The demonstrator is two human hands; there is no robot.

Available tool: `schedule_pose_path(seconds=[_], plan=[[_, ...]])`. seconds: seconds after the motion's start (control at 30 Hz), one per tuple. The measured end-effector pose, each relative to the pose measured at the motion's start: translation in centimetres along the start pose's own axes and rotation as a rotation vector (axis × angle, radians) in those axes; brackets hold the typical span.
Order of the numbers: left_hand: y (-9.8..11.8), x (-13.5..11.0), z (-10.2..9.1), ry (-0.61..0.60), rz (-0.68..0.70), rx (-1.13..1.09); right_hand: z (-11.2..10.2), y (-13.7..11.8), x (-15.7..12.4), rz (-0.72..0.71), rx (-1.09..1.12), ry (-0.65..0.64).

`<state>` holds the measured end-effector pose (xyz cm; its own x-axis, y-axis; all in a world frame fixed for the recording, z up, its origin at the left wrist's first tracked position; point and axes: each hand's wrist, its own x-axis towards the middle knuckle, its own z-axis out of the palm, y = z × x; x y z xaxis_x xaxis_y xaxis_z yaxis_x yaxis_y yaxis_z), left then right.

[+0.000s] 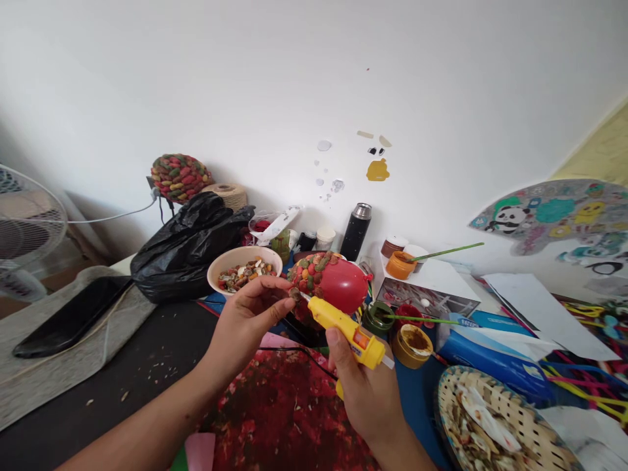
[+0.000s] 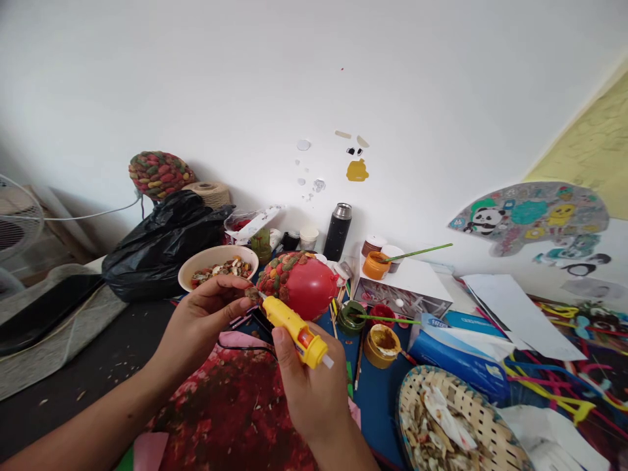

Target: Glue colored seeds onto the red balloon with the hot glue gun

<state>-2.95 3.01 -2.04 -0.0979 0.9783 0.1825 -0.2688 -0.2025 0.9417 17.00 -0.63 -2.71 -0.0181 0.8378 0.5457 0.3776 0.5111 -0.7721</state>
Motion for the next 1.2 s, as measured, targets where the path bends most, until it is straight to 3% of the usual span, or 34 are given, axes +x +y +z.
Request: schedule_pose_path(seconds=[0.27, 0.8, 1.2], plan=[[-0.3, 0.3, -0.2, 0.002, 0.044, 0.009, 0.2, 0.5, -0.4, 0.046, 0.040, -0.007], [0.1, 0.0, -0.3, 0.018, -0.015, 0.015, -0.1, -0.5, 0.0, 0.019, 0.010, -0.015], [0.3, 0.0, -0.1, 0.022, 0.046, 0.032, -0.2, -0.1, 0.0, 0.041, 0.015, -0.038]])
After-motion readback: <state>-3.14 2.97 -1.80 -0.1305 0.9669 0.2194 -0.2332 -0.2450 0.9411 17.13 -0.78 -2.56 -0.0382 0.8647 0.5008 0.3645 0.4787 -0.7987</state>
